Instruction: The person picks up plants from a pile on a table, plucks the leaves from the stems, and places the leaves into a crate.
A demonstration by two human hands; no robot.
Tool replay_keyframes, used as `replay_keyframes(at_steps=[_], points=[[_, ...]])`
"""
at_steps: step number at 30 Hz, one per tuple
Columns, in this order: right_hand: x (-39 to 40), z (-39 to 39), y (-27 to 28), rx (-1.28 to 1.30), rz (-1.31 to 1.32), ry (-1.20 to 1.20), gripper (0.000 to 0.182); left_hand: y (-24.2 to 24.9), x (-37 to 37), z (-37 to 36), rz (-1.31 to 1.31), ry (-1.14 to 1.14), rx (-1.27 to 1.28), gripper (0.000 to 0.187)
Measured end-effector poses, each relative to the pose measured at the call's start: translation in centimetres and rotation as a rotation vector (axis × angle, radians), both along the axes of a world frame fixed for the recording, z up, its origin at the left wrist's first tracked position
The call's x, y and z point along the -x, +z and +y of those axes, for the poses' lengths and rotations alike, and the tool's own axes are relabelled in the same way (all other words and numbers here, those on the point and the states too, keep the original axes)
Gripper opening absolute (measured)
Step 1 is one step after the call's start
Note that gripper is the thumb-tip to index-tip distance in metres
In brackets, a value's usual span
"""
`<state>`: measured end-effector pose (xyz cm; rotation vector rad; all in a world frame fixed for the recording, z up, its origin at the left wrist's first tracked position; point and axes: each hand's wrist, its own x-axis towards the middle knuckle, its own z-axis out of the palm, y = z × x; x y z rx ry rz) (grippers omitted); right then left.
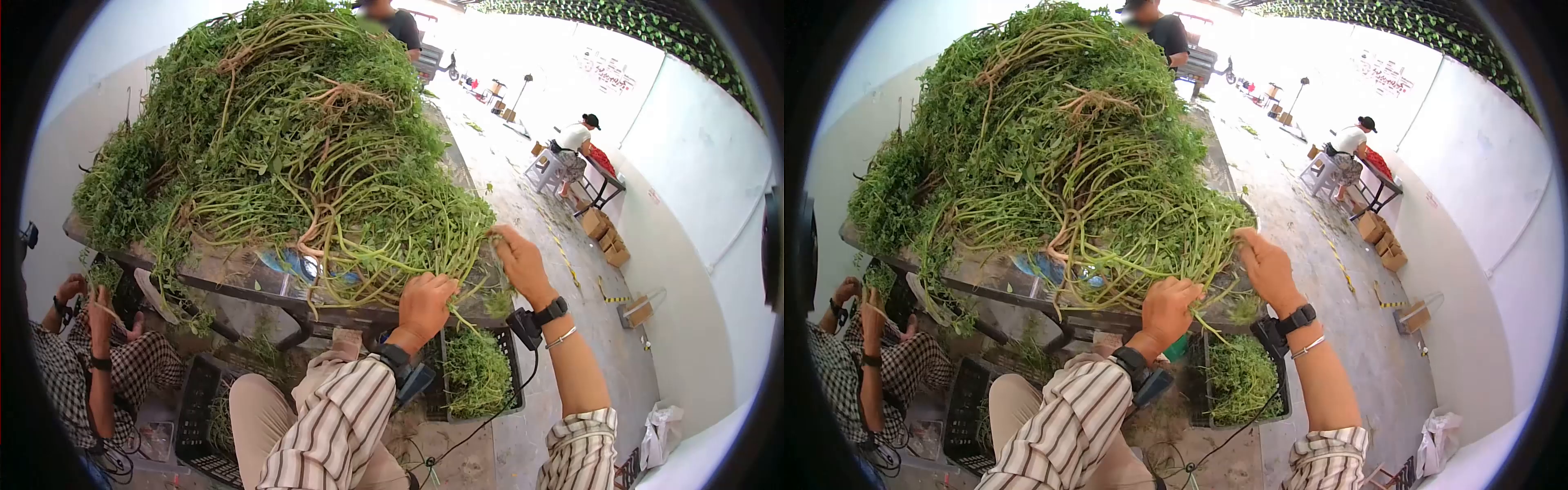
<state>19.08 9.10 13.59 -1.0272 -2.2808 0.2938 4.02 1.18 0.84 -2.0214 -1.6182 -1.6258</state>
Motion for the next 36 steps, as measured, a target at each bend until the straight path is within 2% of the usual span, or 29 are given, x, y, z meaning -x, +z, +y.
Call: replay_keyframes(at_steps=[2,3,5,8,12,14,18,20,21,23,27,29,31,33,36], points=[[0.3,-0.1,0.3,0.023,-0.209,0.017,0.034,0.3,0.0,-0.3,0.023,-0.004,0.051,0.026],[0.4,0.1,0.1,0.019,-0.206,0.017,0.034,0.3,0.0,-0.3,0.026,-0.004,0.048,0.026],[0.6,0.5,-0.4,-0.215,-0.284,0.142,0.033,0.3,0.0,-0.2,0.029,0.003,0.038,0.025],[0.4,0.9,-0.8,-0.309,-0.425,0.161,0.030,0.3,0.0,-0.2,0.019,0.012,0.037,0.026],[-0.5,1.6,-1.7,-0.383,-0.428,0.199,0.025,0.2,0.0,-0.2,0.007,-0.005,0.044,0.027],[-1.0,1.3,-1.4,-0.368,-0.561,0.124,0.022,0.2,-0.1,-0.2,0.001,-0.007,0.028,0.028],[-1.6,0.2,-2.3,-0.266,-0.428,0.052,0.019,0.2,0.0,-0.2,0.015,-0.002,0.031,0.029],[-2.0,-0.2,-3.2,-0.001,-0.020,-0.107,0.017,0.0,-0.1,-0.1,0.026,0.003,0.053,0.029],[-2.8,0.4,-3.7,0.003,-0.020,-0.111,0.017,-0.1,-0.1,-0.2,0.026,-0.001,0.057,0.029],[-5.8,2.5,-4.4,-0.036,0.177,-0.259,0.019,-0.1,0.0,-0.1,0.015,-0.007,0.029,0.029],[-11.2,2.8,-6.1,-0.051,0.099,-0.368,0.021,-0.1,-0.1,0.0,-0.005,-0.016,0.027,0.025],[-13.9,2.9,-8.4,-0.072,-0.032,-0.471,0.023,0.0,0.0,0.0,0.011,-0.006,0.029,0.021],[-17.5,3.5,-12.0,-0.027,-0.077,-0.463,0.028,0.1,-0.1,0.0,0.016,-0.001,0.038,0.014],[-18.7,2.4,-13.4,0.240,-0.160,-0.464,0.034,0.4,-0.2,0.0,0.030,0.034,0.028,0.009],[-18.7,0.9,-14.9,0.165,-0.165,-0.433,0.039,0.2,-0.2,0.2,0.081,0.060,0.027,0.009]])
